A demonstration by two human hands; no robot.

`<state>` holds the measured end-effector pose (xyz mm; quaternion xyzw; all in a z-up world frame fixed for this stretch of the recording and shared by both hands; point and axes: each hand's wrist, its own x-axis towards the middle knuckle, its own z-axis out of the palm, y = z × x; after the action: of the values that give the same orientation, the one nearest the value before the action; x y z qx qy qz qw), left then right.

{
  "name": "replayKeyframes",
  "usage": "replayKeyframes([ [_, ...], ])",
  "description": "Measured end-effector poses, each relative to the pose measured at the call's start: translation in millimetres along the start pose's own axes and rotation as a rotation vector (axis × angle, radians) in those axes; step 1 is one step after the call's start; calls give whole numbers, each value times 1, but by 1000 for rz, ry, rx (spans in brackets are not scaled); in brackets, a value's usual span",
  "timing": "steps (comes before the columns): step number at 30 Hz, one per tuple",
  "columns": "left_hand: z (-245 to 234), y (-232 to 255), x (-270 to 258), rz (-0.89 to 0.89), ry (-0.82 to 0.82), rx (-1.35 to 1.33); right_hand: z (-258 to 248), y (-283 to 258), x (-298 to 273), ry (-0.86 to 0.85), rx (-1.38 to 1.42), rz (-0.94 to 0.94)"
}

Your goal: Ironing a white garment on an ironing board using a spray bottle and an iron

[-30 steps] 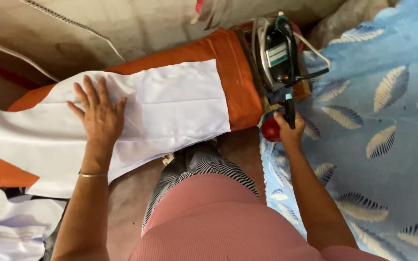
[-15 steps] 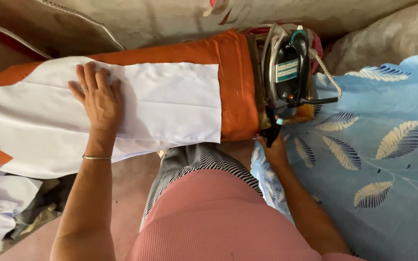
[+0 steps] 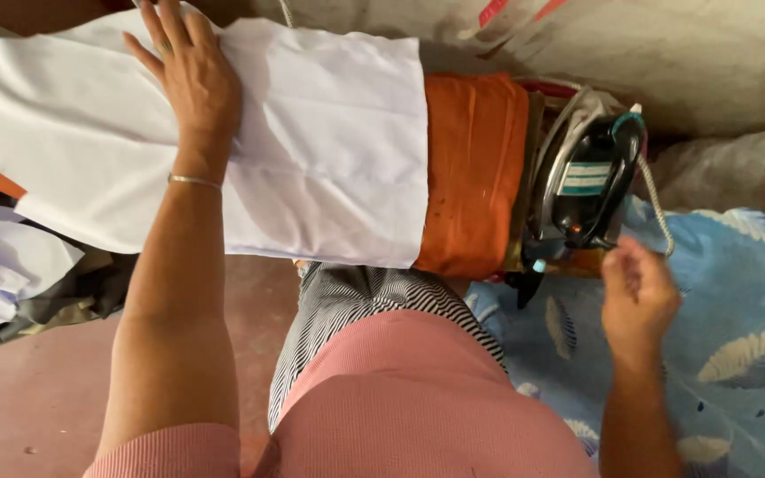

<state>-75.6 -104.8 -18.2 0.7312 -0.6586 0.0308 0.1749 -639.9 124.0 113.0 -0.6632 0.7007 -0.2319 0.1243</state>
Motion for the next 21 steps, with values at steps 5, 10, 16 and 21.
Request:
replayKeyframes([
  [5, -4, -2, -5, 48, 172, -28, 46, 81, 90, 34, -28, -73],
  [10, -46, 71, -133, 399, 46, -112, 63, 115, 128, -44, 63, 87],
  [16, -65, 107, -200, 455, -85, -205, 79, 99, 140, -141, 831, 580],
  [21, -60, 103, -182, 404, -46, -150, 54, 82, 138, -148, 674, 357],
])
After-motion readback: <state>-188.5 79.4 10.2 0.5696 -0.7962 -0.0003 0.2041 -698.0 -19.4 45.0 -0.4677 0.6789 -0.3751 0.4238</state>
